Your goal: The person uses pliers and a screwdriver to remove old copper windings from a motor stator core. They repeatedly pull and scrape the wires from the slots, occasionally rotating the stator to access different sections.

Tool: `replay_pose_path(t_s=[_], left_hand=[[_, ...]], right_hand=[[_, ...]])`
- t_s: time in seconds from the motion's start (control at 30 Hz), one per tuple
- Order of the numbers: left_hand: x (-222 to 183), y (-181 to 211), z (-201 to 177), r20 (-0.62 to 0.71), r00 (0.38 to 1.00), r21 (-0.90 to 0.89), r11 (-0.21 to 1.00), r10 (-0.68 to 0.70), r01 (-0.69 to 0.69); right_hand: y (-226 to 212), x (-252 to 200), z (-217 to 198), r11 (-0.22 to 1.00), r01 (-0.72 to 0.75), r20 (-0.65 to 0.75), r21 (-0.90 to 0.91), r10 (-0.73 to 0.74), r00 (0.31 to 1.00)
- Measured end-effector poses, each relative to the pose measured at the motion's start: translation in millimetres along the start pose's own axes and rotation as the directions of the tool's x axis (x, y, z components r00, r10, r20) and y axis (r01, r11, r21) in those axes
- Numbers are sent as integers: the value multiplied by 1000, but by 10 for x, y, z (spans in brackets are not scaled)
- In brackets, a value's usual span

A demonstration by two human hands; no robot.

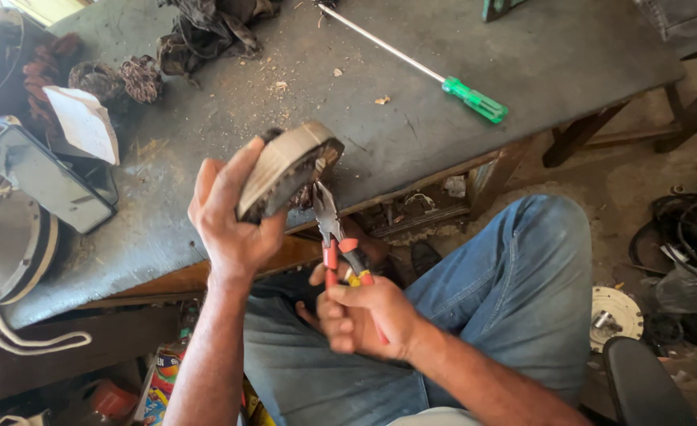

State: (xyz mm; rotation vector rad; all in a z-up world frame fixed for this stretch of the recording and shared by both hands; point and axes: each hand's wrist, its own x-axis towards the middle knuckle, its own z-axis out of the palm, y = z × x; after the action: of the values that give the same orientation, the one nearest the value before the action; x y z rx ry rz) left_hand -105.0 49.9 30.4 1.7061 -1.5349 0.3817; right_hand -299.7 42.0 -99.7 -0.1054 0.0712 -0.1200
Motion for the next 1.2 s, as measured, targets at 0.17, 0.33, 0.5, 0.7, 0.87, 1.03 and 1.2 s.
replay_pose_path(t_s=[0.17,0.33,0.5,0.7,0.87,1.03,1.2], left_hand=[[162,-27,9,30,998,-48,998,-46,47],[163,-16,-17,38,996,-88,993,-82,85],[133,11,-7,30,994,-97,989,-106,109],[180,23,-2,13,992,-79,989,-128,128],[167,46,14,20,995,-55,994,-95,96],[126,70,6,19,997,-61,995,-80,81],[85,127,21,-29,999,-72,996,-45,43]], right_hand=[[-80,176,-244,847,128,-152,-517,-238,959],[-241,25,-205,740,121,-254,-661,-372,893],[-412,-86,-272,913,155,-93,-378,-204,975],[-487,-2,-342,982,102,74,-161,-91,993],[-384,31,-144,999,-8,124,-36,12,992],[-223,-5,92,956,-157,243,248,96,965],[-111,36,216,940,-142,228,311,71,971]])
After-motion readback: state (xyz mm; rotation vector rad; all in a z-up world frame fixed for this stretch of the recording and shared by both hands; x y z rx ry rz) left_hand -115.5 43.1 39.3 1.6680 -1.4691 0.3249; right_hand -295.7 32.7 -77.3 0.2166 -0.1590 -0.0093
